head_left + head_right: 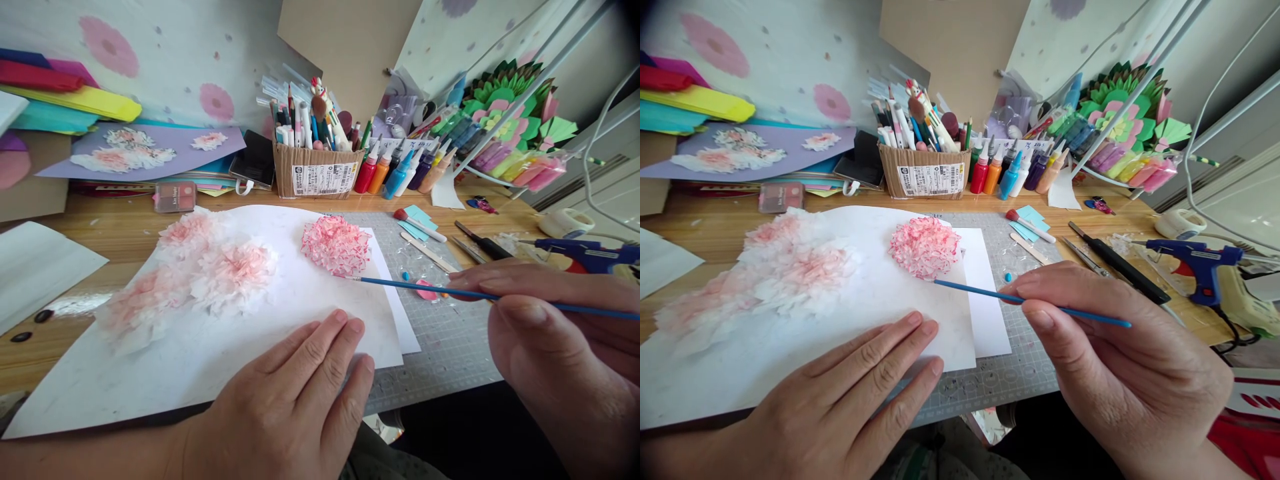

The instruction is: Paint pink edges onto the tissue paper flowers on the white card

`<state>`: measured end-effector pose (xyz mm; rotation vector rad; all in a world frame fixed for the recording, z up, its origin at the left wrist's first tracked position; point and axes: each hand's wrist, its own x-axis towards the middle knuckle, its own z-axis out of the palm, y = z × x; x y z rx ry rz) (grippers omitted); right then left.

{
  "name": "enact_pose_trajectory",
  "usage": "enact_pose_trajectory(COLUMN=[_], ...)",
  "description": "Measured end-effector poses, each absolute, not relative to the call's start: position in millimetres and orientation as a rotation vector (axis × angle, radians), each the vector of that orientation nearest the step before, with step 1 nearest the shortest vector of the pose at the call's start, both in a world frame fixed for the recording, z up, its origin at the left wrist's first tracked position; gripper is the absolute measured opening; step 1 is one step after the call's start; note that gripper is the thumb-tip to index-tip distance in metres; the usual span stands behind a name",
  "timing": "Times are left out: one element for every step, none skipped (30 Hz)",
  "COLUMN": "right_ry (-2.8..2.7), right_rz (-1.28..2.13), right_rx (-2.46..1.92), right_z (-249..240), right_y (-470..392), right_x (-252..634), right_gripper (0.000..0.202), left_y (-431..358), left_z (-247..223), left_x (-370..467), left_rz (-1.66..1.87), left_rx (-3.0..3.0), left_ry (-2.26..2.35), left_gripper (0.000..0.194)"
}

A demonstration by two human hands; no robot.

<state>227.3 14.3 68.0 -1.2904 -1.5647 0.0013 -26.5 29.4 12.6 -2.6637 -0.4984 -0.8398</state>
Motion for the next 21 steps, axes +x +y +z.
enact_pose_trajectory(right_ry=[-1.552,-1.546,-1.549,-1.561,-1.577,-1.589,-1.595,-1.601,-1.612,-1.63,-1.653,-1.684,-1.719,-1.747,-1.766,-1.778,-1.782,-1.78,-1.779,-1.773,-1.758], right_rz=[0.021,0.023,0.007,-0.004,-0.017,-0.032,-0.046,-0.056,-0.067,-0.077,-0.086,-0.083,-0.077,-0.07,-0.065,-0.067,-0.071,-0.075,-0.074,-0.06,-0.046], right_rx=[-1.315,-1.331,-1.337,-1.346,-1.353,-1.352,-1.345,-1.345,-1.344,-1.341,-1.332,-1.329,-1.319,-1.309,-1.298,-1.293,-1.294,-1.294,-1.286,-1.278,-1.263], right_z=[69.1,70.3,71.6,72.8,73.8,74.4,74.8,74.8,74.5,74.1,73.6,73.2,72.8,72.6,72.6,73.0,73.5,74.0,74.3,74.1,73.0], right_y=[14.6,14.8,15.0,15.1,15.0,14.9,14.7,14.5,14.4,14.3,14.3,14.3,14.2,14.0,13.7,13.3,12.7,12.2,11.8,11.7,11.8], right_x=[226.7,226.0,225.3,224.6,224.1,223.8,223.6,223.6,223.7,223.8,224.0,224.3,224.6,225.0,225.5,226.0,226.5,227.0,227.4,227.8,228.3], right_gripper=[0.008,0.008,0.007,0.007,0.007,0.006,0.006,0.006,0.007,0.008,0.009,0.011,0.013,0.015,0.017,0.018,0.018,0.019,0.019,0.02,0.02], left_y=[29.2,29.1,28.9,28.7,28.5,28.3,28.1,28.0,27.9,27.9,27.9,27.9,28.0,28.1,28.2,28.3,28.3,28.3,28.3,28.2,28.1], left_z=[12.5,12.5,12.5,12.4,12.5,12.5,12.6,12.7,12.8,12.9,13.1,13.2,13.3,13.3,13.3,13.2,13.2,13.2,13.2,13.2,13.2], left_x=[-26.4,-26.3,-26.2,-26.0,-25.9,-25.8,-25.8,-25.8,-25.9,-26.0,-26.1,-26.1,-26.0,-25.8,-25.5,-25.2,-24.8,-24.5,-24.3,-24.1,-23.9], left_rz=[-0.839,-0.84,-0.844,-0.848,-0.85,-0.848,-0.847,-0.849,-0.85,-0.854,-0.858,-0.86,-0.859,-0.859,-0.863,-0.87,-0.877,-0.885,-0.887,-0.888,-0.882], left_rx=[-2.668,-2.669,-2.668,-2.666,-2.667,-2.67,-2.673,-2.676,-2.682,-2.685,-2.687,-2.689,-2.692,-2.695,-2.694,-2.691,-2.688,-2.682,-2.678,-2.676,-2.677], left_ry=[-0.496,-0.495,-0.497,-0.502,-0.509,-0.511,-0.513,-0.514,-0.517,-0.52,-0.526,-0.529,-0.528,-0.522,-0.516,-0.51,-0.509,-0.51,-0.513,-0.516,-0.519], left_gripper=[0.046,0.046,0.045,0.045,0.045,0.045,0.045,0.045,0.045,0.045,0.044,0.044,0.044,0.043,0.042,0.04,0.038,0.036,0.034,0.033,0.033])
